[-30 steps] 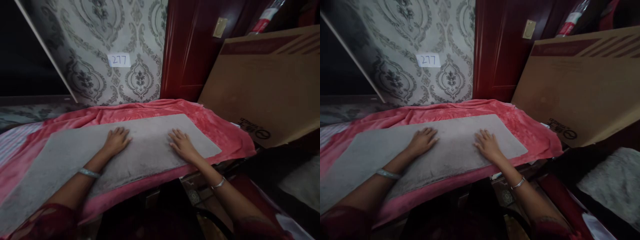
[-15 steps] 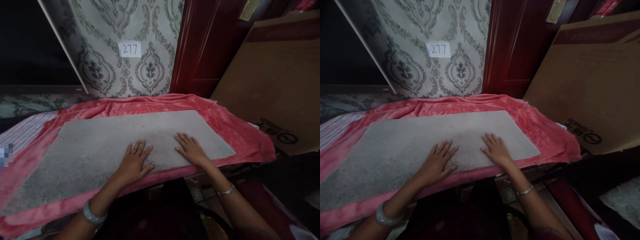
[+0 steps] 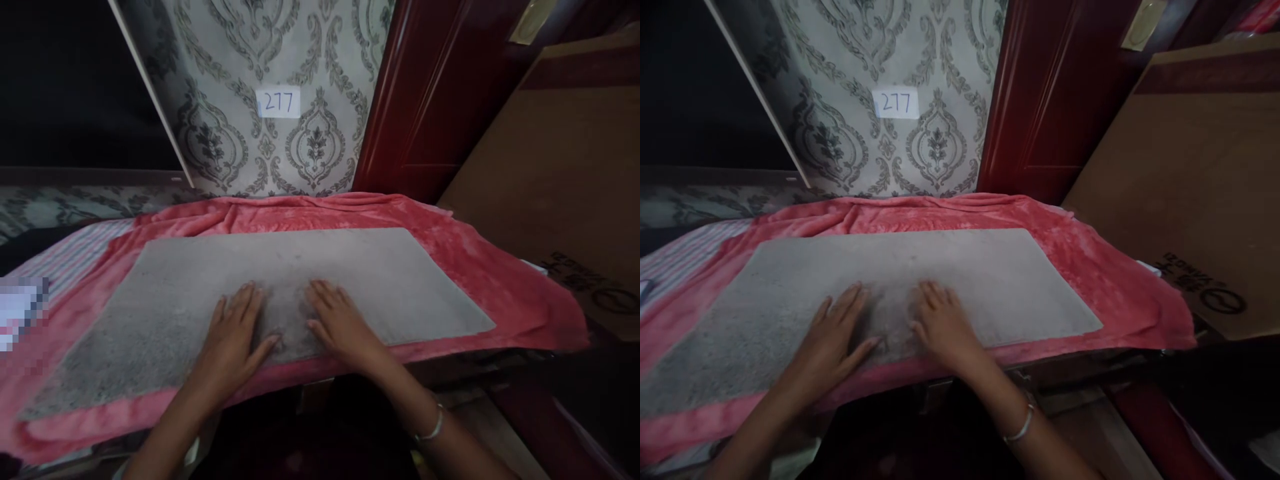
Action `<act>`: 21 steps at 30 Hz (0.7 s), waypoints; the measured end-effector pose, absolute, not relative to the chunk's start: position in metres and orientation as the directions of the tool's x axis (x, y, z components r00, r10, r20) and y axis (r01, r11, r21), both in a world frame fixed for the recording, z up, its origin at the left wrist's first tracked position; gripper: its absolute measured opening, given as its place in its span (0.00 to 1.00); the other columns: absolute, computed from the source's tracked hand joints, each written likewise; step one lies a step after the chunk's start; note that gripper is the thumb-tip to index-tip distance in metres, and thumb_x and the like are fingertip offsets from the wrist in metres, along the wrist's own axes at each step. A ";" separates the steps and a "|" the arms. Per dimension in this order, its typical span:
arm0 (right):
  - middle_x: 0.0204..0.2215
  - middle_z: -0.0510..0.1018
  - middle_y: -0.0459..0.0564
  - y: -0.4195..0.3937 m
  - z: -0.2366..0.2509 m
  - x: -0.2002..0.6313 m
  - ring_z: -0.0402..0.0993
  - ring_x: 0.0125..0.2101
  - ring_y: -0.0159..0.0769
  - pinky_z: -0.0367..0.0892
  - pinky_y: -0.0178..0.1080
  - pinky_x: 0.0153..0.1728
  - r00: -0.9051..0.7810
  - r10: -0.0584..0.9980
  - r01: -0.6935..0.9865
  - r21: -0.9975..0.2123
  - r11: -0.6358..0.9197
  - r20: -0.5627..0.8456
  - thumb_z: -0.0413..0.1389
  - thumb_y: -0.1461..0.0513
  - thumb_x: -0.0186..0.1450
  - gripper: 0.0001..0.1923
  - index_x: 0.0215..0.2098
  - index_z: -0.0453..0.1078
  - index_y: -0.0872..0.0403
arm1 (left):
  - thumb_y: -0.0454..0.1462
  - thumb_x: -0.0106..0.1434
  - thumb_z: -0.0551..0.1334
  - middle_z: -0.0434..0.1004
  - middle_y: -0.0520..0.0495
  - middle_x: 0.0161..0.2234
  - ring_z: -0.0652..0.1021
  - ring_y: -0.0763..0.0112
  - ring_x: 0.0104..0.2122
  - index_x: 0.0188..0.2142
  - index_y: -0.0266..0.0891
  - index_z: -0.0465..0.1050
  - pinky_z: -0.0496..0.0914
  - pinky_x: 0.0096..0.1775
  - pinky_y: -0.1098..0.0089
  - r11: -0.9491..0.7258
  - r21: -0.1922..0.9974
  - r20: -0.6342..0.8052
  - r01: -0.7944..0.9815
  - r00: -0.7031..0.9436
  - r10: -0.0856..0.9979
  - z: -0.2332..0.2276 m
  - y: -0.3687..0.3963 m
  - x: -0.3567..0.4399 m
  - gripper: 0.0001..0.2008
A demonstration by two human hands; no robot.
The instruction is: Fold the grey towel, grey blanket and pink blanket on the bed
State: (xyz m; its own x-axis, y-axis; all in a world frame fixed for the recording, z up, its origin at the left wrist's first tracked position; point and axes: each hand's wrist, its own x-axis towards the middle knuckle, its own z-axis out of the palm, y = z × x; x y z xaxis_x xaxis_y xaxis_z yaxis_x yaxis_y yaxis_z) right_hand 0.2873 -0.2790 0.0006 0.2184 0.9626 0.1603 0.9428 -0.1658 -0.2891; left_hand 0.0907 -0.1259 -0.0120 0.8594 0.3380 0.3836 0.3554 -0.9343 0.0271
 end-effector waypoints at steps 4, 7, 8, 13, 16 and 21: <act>0.72 0.49 0.56 -0.230 0.003 0.238 0.42 0.71 0.44 0.45 0.53 0.69 0.018 0.987 0.943 -0.331 0.036 0.159 0.46 0.55 0.74 0.30 0.72 0.51 0.55 | 0.53 0.69 0.49 0.59 0.28 0.67 0.60 0.44 0.67 0.68 0.31 0.55 0.57 0.63 0.39 -0.862 -0.030 0.371 0.505 0.807 0.460 -0.028 -0.109 0.057 0.37; 0.72 0.49 0.52 -0.217 -0.005 0.225 0.42 0.71 0.42 0.42 0.53 0.69 -0.006 0.991 0.935 -0.350 0.054 0.137 0.44 0.55 0.75 0.29 0.72 0.51 0.54 | 0.51 0.69 0.48 0.58 0.31 0.68 0.59 0.43 0.68 0.67 0.37 0.61 0.58 0.61 0.37 -0.836 -0.057 0.334 0.546 0.800 0.499 -0.039 -0.108 0.050 0.32; 0.72 0.49 0.52 -0.218 -0.008 0.228 0.41 0.71 0.42 0.42 0.53 0.69 0.023 0.993 0.936 -0.350 0.021 0.120 0.44 0.54 0.74 0.30 0.72 0.51 0.54 | 0.51 0.69 0.48 0.57 0.32 0.68 0.59 0.43 0.68 0.67 0.40 0.62 0.58 0.61 0.37 -0.832 -0.062 0.324 0.551 0.800 0.505 -0.041 -0.109 0.050 0.31; 0.71 0.49 0.53 -0.269 -0.023 0.297 0.42 0.71 0.45 0.45 0.56 0.68 0.321 0.947 0.917 -0.244 -0.316 -0.021 0.42 0.53 0.73 0.32 0.72 0.51 0.54 | 0.51 0.69 0.48 0.57 0.34 0.69 0.58 0.43 0.68 0.67 0.43 0.61 0.57 0.61 0.37 -0.838 -0.053 0.319 0.543 0.805 0.501 -0.042 -0.113 0.052 0.31; 0.71 0.50 0.53 -0.327 -0.033 0.357 0.43 0.70 0.45 0.46 0.57 0.67 0.543 0.840 0.832 -0.131 -0.539 -0.006 0.41 0.52 0.73 0.32 0.72 0.50 0.53 | 0.51 0.68 0.47 0.57 0.35 0.69 0.58 0.43 0.68 0.67 0.44 0.61 0.56 0.62 0.36 -0.838 -0.032 0.337 0.544 0.796 0.504 -0.042 -0.112 0.051 0.31; 0.69 0.55 0.62 -0.368 -0.030 0.396 0.47 0.69 0.53 0.52 0.62 0.64 0.752 0.650 0.659 -0.079 -0.748 0.110 0.40 0.53 0.73 0.32 0.71 0.54 0.59 | 0.52 0.68 0.48 0.56 0.34 0.69 0.58 0.42 0.68 0.68 0.40 0.57 0.56 0.62 0.37 -0.842 -0.025 0.335 0.539 0.798 0.501 -0.046 -0.112 0.051 0.34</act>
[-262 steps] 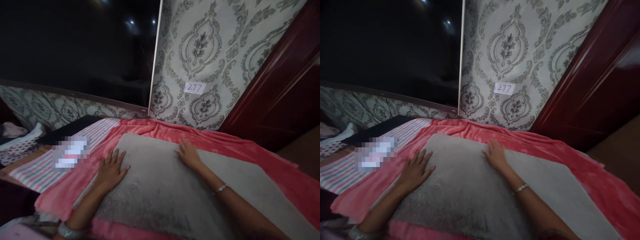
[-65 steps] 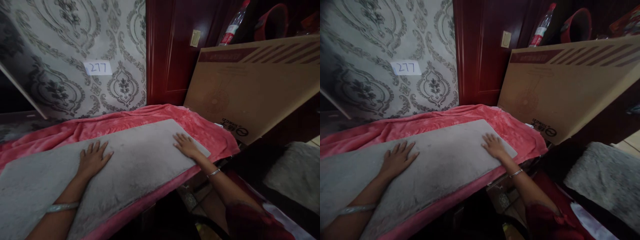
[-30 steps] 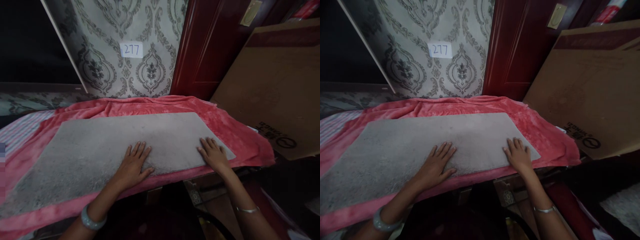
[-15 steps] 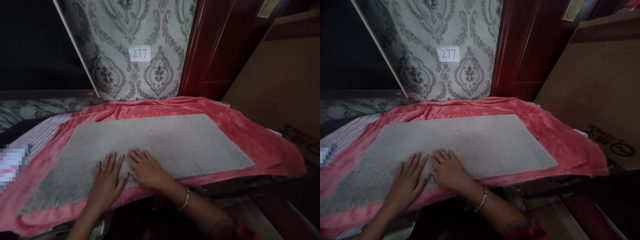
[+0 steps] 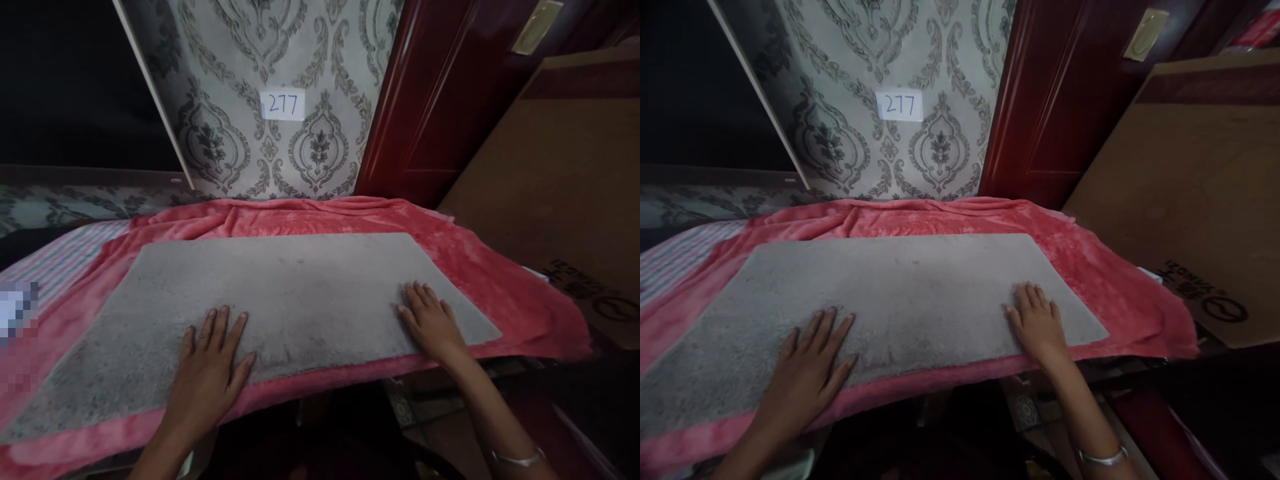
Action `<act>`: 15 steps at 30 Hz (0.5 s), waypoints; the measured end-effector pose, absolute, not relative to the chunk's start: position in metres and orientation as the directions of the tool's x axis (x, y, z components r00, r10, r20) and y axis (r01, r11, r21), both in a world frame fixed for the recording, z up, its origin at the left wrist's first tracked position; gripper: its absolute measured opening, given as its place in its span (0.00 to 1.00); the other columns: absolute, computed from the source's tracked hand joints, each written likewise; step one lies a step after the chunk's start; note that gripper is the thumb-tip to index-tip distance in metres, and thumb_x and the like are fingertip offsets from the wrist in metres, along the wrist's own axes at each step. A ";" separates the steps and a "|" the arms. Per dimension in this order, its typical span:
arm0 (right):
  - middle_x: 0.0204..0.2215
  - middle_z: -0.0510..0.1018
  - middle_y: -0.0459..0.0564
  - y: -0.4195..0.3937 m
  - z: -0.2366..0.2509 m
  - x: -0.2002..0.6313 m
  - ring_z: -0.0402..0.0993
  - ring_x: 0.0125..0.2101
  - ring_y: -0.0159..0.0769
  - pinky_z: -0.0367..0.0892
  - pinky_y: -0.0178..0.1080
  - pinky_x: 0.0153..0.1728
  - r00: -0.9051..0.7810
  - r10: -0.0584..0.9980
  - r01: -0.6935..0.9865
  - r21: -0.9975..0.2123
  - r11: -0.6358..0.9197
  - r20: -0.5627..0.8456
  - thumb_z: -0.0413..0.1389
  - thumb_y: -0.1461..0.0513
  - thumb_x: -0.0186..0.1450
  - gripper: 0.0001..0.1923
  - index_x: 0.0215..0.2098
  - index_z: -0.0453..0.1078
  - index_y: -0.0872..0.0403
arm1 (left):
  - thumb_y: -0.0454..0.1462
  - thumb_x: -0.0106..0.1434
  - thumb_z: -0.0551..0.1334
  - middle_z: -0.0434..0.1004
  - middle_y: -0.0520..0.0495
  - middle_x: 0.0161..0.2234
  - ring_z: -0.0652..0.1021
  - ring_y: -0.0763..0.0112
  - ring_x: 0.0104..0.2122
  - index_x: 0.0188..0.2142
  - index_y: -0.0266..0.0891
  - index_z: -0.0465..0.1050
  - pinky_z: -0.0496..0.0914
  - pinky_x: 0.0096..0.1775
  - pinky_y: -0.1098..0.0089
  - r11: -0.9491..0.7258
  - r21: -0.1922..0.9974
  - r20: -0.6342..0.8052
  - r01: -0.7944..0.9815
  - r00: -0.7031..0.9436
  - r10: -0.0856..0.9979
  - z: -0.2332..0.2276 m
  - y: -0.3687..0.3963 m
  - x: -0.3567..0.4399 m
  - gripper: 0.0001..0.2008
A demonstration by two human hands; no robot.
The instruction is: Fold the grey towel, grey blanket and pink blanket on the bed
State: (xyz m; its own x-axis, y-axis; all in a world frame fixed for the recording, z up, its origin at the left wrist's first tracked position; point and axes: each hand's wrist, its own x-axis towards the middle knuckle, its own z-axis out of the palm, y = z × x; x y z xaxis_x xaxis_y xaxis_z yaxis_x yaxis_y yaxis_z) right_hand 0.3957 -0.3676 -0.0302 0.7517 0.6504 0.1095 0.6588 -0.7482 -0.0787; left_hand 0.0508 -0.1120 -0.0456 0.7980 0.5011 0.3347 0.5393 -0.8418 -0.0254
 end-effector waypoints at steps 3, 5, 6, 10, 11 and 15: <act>0.70 0.51 0.60 -0.325 -0.013 0.365 0.45 0.70 0.51 0.52 0.59 0.65 0.553 0.817 0.831 -0.169 -0.530 0.161 0.42 0.52 0.74 0.32 0.72 0.50 0.55 | 0.53 0.67 0.47 0.57 0.32 0.69 0.59 0.44 0.68 0.70 0.34 0.53 0.55 0.63 0.38 -0.836 -0.021 0.351 0.548 0.787 0.507 -0.048 -0.112 0.051 0.37; 0.72 0.47 0.55 -0.282 -0.001 0.331 0.43 0.70 0.50 0.51 0.59 0.65 0.317 0.943 0.932 -0.213 -0.292 0.096 0.44 0.52 0.74 0.31 0.73 0.50 0.49 | 0.53 0.68 0.47 0.58 0.32 0.68 0.60 0.45 0.68 0.69 0.32 0.55 0.56 0.64 0.39 -0.830 -0.030 0.370 0.557 0.778 0.508 -0.050 -0.112 0.051 0.37; 0.72 0.46 0.53 -0.261 0.004 0.314 0.41 0.71 0.50 0.50 0.59 0.66 0.208 0.976 0.955 -0.228 -0.189 0.065 0.46 0.51 0.74 0.31 0.73 0.50 0.47 | 0.53 0.68 0.47 0.59 0.32 0.68 0.60 0.45 0.67 0.68 0.32 0.56 0.56 0.63 0.40 -0.829 -0.041 0.376 0.558 0.777 0.504 -0.050 -0.111 0.050 0.37; 0.73 0.43 0.49 -0.197 0.009 0.275 0.39 0.71 0.49 0.47 0.61 0.66 -0.064 0.996 0.960 -0.271 0.077 0.057 0.46 0.47 0.74 0.32 0.73 0.49 0.44 | 0.52 0.68 0.48 0.59 0.32 0.67 0.61 0.45 0.67 0.67 0.32 0.60 0.59 0.62 0.39 -0.833 -0.084 0.379 0.547 0.791 0.481 -0.051 -0.109 0.049 0.35; 0.73 0.44 0.48 -0.188 0.007 0.276 0.39 0.71 0.49 0.46 0.60 0.67 -0.080 0.995 0.959 -0.270 0.092 0.054 0.45 0.47 0.74 0.32 0.72 0.49 0.44 | 0.51 0.68 0.48 0.59 0.32 0.67 0.61 0.45 0.67 0.67 0.33 0.60 0.59 0.62 0.39 -0.834 -0.090 0.381 0.545 0.792 0.477 -0.051 -0.108 0.049 0.35; 0.72 0.46 0.49 -0.189 -0.009 0.325 0.38 0.71 0.47 0.41 0.60 0.67 0.070 0.997 0.980 -0.192 -0.061 0.041 0.43 0.48 0.75 0.31 0.72 0.50 0.45 | 0.50 0.68 0.49 0.58 0.32 0.68 0.61 0.45 0.67 0.67 0.32 0.59 0.59 0.62 0.38 -0.835 -0.102 0.391 0.541 0.794 0.466 -0.053 -0.106 0.048 0.35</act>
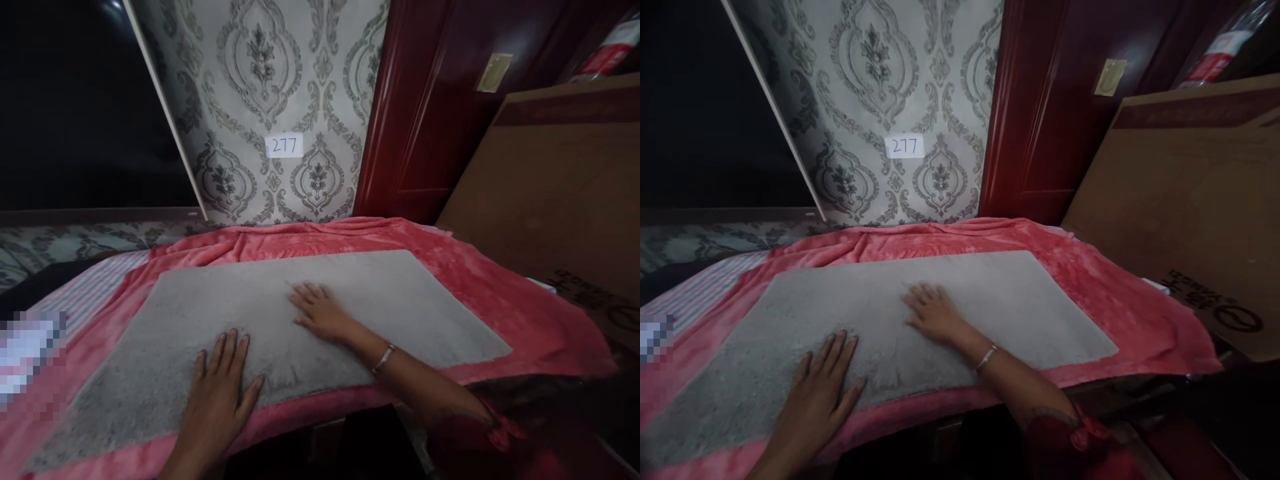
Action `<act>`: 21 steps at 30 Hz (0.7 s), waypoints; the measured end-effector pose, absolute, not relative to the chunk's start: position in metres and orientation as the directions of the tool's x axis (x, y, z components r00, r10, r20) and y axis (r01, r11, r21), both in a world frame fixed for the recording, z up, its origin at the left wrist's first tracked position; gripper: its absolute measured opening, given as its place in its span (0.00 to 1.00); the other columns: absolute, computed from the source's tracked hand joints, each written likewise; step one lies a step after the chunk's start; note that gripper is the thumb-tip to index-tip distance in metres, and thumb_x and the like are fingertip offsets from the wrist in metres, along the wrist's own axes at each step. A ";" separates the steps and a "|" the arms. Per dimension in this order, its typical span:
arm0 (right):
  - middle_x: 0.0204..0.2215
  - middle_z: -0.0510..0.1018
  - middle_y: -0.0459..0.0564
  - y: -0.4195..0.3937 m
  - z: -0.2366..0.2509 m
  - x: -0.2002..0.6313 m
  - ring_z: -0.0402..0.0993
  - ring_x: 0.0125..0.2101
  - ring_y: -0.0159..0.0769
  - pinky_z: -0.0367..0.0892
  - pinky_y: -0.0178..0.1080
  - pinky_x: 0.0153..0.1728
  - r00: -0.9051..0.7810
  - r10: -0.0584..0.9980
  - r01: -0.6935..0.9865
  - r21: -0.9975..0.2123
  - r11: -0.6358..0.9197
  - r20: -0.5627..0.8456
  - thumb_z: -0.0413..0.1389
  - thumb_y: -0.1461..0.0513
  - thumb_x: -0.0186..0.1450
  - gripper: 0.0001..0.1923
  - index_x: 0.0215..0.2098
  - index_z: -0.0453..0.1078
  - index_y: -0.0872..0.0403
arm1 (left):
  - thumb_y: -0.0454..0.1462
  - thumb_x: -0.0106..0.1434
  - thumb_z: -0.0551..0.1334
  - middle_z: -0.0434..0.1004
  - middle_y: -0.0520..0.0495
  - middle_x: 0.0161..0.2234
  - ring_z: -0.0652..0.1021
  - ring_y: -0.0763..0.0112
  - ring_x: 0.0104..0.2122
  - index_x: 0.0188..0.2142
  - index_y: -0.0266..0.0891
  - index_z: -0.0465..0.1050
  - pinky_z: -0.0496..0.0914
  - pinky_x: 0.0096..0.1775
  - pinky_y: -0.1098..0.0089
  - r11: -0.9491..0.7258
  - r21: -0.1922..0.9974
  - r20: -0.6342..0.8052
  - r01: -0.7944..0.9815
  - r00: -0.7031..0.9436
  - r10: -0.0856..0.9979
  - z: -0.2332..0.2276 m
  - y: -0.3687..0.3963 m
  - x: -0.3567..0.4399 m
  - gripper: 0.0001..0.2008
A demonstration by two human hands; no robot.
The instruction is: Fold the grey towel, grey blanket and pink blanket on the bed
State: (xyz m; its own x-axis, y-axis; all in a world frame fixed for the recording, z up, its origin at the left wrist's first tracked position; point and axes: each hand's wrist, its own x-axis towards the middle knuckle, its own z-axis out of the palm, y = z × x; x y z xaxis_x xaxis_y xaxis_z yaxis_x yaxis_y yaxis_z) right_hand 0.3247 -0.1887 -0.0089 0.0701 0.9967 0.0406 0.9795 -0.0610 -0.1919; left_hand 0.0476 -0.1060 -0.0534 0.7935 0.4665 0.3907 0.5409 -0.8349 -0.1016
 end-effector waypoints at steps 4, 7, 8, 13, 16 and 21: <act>0.72 0.45 0.53 -0.239 -0.025 0.413 0.40 0.71 0.49 0.44 0.63 0.65 0.433 0.901 0.899 -0.090 -0.428 0.039 0.40 0.50 0.75 0.31 0.73 0.47 0.46 | 0.51 0.67 0.50 0.59 0.32 0.67 0.61 0.44 0.67 0.67 0.33 0.60 0.59 0.62 0.39 -0.841 -0.102 0.414 0.531 0.791 0.450 -0.057 -0.104 0.047 0.35; 0.72 0.47 0.55 -0.286 -0.029 0.467 0.44 0.70 0.52 0.48 0.67 0.62 0.681 0.731 0.732 -0.042 -0.680 0.041 0.37 0.50 0.74 0.31 0.73 0.49 0.46 | 0.50 0.67 0.50 0.59 0.32 0.67 0.62 0.43 0.66 0.66 0.32 0.61 0.59 0.61 0.37 -0.846 -0.117 0.442 0.521 0.790 0.426 -0.060 -0.104 0.048 0.34; 0.72 0.49 0.57 -0.297 -0.028 0.477 0.45 0.70 0.54 0.50 0.69 0.61 0.748 0.662 0.663 -0.033 -0.748 0.039 0.37 0.49 0.74 0.31 0.72 0.50 0.47 | 0.50 0.67 0.50 0.59 0.31 0.67 0.62 0.42 0.66 0.66 0.32 0.61 0.60 0.61 0.37 -0.846 -0.124 0.449 0.519 0.789 0.419 -0.060 -0.104 0.048 0.34; 0.72 0.49 0.58 -0.286 -0.006 0.437 0.41 0.70 0.55 0.49 0.65 0.63 0.726 0.687 0.687 -0.054 -0.724 0.030 0.40 0.49 0.74 0.31 0.72 0.50 0.49 | 0.50 0.68 0.49 0.59 0.30 0.67 0.63 0.42 0.66 0.66 0.31 0.61 0.61 0.60 0.37 -0.840 -0.119 0.421 0.529 0.793 0.440 -0.055 -0.110 0.049 0.34; 0.73 0.43 0.56 -0.247 0.004 0.363 0.37 0.71 0.51 0.46 0.61 0.66 0.431 0.901 0.889 -0.153 -0.432 -0.038 0.44 0.52 0.74 0.31 0.73 0.47 0.49 | 0.51 0.68 0.50 0.58 0.30 0.68 0.61 0.42 0.67 0.66 0.31 0.60 0.59 0.61 0.38 -0.832 -0.076 0.375 0.550 0.789 0.487 -0.048 -0.115 0.050 0.35; 0.73 0.41 0.54 -0.212 -0.005 0.266 0.35 0.71 0.49 0.41 0.61 0.67 -0.006 1.000 0.960 -0.282 0.007 0.003 0.46 0.47 0.73 0.35 0.73 0.47 0.49 | 0.51 0.68 0.52 0.56 0.31 0.69 0.58 0.44 0.68 0.68 0.32 0.58 0.56 0.63 0.38 -0.827 -0.012 0.326 0.563 0.784 0.529 -0.045 -0.119 0.051 0.35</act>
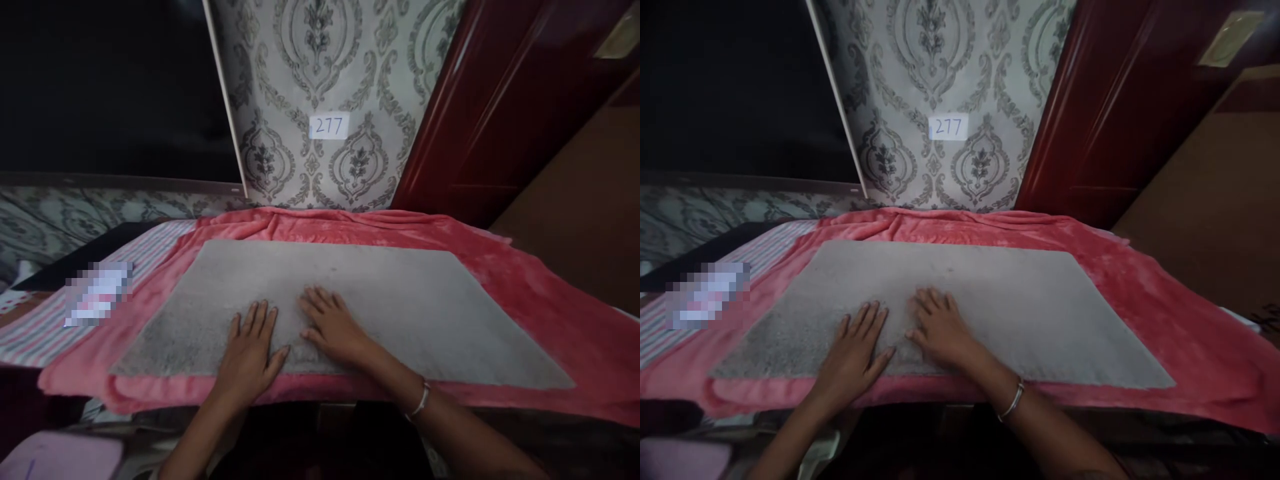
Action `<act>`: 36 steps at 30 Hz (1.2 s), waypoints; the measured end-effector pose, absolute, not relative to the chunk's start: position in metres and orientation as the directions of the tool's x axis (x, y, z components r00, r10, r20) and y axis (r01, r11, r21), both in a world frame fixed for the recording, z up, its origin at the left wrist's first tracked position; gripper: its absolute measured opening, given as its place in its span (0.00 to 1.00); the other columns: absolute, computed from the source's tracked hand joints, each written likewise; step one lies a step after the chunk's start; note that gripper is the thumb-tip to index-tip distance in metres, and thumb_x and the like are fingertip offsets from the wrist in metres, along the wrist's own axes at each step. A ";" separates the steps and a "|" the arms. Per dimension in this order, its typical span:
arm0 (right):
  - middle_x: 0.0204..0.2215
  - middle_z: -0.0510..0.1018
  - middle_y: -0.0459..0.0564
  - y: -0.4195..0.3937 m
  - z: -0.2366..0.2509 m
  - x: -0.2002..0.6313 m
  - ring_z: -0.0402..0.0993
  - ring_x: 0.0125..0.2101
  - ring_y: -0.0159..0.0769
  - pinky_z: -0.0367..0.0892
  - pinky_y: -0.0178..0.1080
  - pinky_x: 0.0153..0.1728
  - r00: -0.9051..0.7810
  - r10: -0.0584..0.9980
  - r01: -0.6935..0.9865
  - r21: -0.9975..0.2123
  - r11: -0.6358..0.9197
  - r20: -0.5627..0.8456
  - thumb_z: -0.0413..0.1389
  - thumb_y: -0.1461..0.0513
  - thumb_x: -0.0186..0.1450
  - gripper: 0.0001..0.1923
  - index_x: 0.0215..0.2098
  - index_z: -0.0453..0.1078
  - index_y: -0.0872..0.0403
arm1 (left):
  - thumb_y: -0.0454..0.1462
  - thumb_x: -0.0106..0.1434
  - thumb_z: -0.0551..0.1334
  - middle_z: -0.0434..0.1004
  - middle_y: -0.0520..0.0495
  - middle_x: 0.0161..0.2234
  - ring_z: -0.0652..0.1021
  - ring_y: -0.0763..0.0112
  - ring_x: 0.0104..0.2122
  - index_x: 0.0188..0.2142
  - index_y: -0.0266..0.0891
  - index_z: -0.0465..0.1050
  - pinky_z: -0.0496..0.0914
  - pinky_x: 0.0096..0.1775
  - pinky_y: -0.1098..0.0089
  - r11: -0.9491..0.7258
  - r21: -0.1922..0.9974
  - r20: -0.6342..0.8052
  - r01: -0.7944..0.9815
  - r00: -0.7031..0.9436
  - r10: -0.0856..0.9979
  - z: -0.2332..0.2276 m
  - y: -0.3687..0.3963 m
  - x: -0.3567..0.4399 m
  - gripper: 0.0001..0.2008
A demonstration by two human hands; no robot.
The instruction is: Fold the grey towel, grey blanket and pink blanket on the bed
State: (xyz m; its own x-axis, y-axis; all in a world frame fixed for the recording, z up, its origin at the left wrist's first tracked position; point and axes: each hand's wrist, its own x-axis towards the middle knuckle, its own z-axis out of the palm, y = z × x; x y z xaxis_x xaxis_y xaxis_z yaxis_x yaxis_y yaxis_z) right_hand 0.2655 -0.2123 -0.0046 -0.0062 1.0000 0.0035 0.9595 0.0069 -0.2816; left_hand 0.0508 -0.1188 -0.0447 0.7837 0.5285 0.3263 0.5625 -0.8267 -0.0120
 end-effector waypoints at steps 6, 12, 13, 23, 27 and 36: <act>0.72 0.45 0.53 -0.216 -0.024 0.252 0.38 0.71 0.48 0.40 0.61 0.68 -0.065 0.995 0.966 -0.246 0.081 0.071 0.45 0.46 0.73 0.35 0.73 0.48 0.49 | 0.53 0.68 0.54 0.52 0.35 0.70 0.54 0.46 0.70 0.69 0.40 0.56 0.52 0.65 0.38 -0.827 0.103 0.223 0.553 0.797 0.561 -0.032 -0.126 0.048 0.35; 0.72 0.45 0.54 -0.215 -0.031 0.253 0.40 0.71 0.50 0.43 0.63 0.67 -0.071 0.995 0.976 -0.200 0.083 0.066 0.45 0.47 0.73 0.34 0.73 0.49 0.51 | 0.46 0.72 0.47 0.55 0.39 0.70 0.57 0.55 0.69 0.68 0.43 0.57 0.52 0.66 0.41 -0.728 0.174 0.111 0.664 0.721 0.684 0.007 -0.085 0.014 0.28; 0.72 0.45 0.54 -0.215 -0.032 0.253 0.40 0.71 0.50 0.43 0.63 0.67 -0.072 0.995 0.977 -0.194 0.085 0.075 0.45 0.47 0.73 0.34 0.73 0.49 0.51 | 0.46 0.72 0.47 0.55 0.37 0.70 0.57 0.53 0.69 0.68 0.42 0.58 0.51 0.65 0.39 -0.669 0.142 0.133 0.729 0.656 0.743 0.010 -0.074 0.005 0.28; 0.72 0.42 0.57 -0.198 -0.001 0.230 0.37 0.71 0.53 0.40 0.65 0.66 -0.022 0.991 0.962 -0.273 -0.015 -0.129 0.46 0.51 0.72 0.35 0.73 0.48 0.53 | 0.46 0.72 0.46 0.57 0.36 0.69 0.58 0.50 0.68 0.67 0.37 0.60 0.53 0.65 0.40 -0.438 0.019 0.165 0.899 0.429 0.888 -0.009 -0.046 -0.029 0.29; 0.73 0.42 0.56 -0.156 0.024 0.163 0.36 0.71 0.47 0.41 0.59 0.68 -0.163 0.986 0.916 -0.376 0.142 -0.024 0.43 0.56 0.73 0.33 0.73 0.46 0.58 | 0.44 0.72 0.47 0.54 0.37 0.70 0.56 0.52 0.69 0.68 0.40 0.59 0.52 0.65 0.42 -0.421 0.049 0.129 0.906 0.413 0.902 -0.005 -0.046 -0.031 0.28; 0.72 0.45 0.55 -0.134 -0.014 0.119 0.37 0.71 0.44 0.37 0.60 0.69 -0.220 0.974 0.899 -0.374 0.227 0.060 0.44 0.50 0.73 0.36 0.73 0.47 0.60 | 0.38 0.72 0.48 0.54 0.40 0.70 0.56 0.53 0.70 0.66 0.47 0.63 0.52 0.66 0.45 -0.455 0.100 0.120 0.885 0.443 0.888 -0.010 -0.038 -0.041 0.25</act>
State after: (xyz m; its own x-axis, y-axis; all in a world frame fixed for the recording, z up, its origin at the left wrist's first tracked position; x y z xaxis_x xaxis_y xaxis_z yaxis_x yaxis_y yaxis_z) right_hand 0.1187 -0.1335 -0.0137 -0.2204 0.9736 0.0601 0.8992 0.2267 -0.3741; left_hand -0.0412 -0.0382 -0.0098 0.4431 0.8884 0.1199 0.8850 -0.4549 0.0996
